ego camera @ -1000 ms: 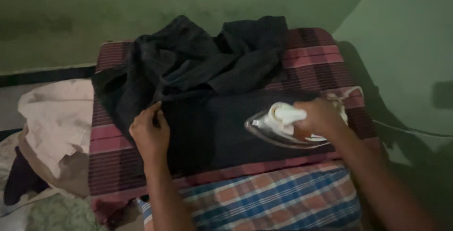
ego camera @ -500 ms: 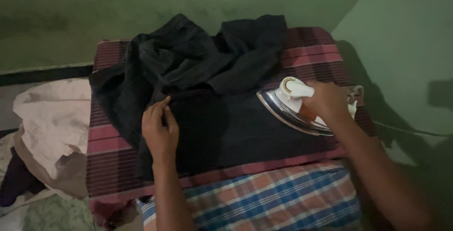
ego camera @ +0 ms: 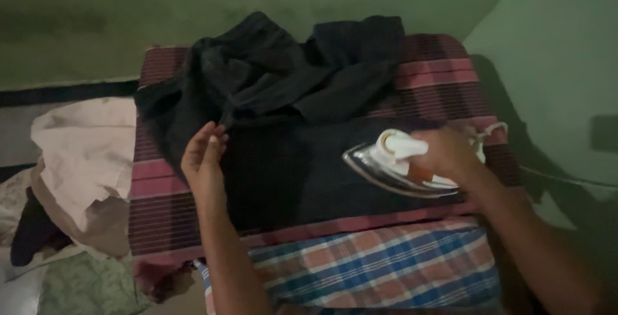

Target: The person irons a pair of black pants on a plaid-covered table. They repeatedly smooth the fabric, reposition the pants, and use a white electric iron to press different sections until the garment appears flat.

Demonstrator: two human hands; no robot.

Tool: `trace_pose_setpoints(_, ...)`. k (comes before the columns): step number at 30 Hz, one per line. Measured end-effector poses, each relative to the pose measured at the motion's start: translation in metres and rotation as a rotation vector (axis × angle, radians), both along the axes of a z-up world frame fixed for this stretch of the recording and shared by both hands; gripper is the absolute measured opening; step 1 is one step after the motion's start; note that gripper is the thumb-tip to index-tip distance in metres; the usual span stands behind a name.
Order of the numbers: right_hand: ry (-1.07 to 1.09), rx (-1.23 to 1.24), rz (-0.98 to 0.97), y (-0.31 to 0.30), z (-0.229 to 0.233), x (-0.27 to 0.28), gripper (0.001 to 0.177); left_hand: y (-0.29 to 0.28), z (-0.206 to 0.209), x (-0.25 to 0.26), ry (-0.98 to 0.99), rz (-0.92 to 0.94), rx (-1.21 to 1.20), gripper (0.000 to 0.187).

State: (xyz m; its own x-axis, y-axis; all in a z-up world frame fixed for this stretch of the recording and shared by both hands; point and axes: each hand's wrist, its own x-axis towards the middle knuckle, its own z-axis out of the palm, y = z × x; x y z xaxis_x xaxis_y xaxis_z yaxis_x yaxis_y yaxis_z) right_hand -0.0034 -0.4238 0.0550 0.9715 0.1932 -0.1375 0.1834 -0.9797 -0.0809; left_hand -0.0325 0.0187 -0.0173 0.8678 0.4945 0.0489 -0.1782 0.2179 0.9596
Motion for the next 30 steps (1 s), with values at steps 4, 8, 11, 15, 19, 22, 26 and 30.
trace_pose_setpoints(4, 0.025, 0.053, 0.112, 0.033, -0.004, -0.008, 0.023, 0.001, -0.002, 0.001, 0.012, -0.046, -0.075, 0.03)
trace_pose_setpoints(8, -0.041, 0.078, 0.071, 0.08, 0.001, 0.001, 0.021, -0.001, -0.001, 0.001, 0.099, -0.058, -0.038, 0.029)
trace_pose_setpoints(11, -0.069, 0.101, -0.039, 0.112, 0.002, 0.018, 0.026, -0.002, -0.001, 0.003, 0.085, -0.081, -0.04, 0.028)
trace_pose_setpoints(15, -0.135, 0.126, 0.064, 0.129, 0.007, 0.031, 0.023, -0.002, 0.0, 0.007, 0.059, -0.111, -0.029, 0.029)
trace_pose_setpoints(19, -0.037, 0.191, 0.184, 0.134, 0.013, 0.018, 0.031, -0.005, 0.003, 0.005, 0.098, -0.117, -0.041, 0.03)
trace_pose_setpoints(22, 0.12, 0.114, 0.314, 0.137, 0.019, 0.004, 0.028, -0.006, 0.009, 0.003, 0.142, -0.088, 0.018, 0.032)
trace_pose_setpoints(26, 0.245, 0.049, 0.386, 0.126, 0.025, -0.008, 0.039, -0.008, 0.015, 0.008, 0.201, -0.089, 0.065, 0.037)
trace_pose_setpoints(30, 0.326, 0.007, 0.422, 0.092, 0.026, -0.014, 0.034, -0.009, 0.014, 0.01, 0.221, -0.1, 0.085, 0.039)
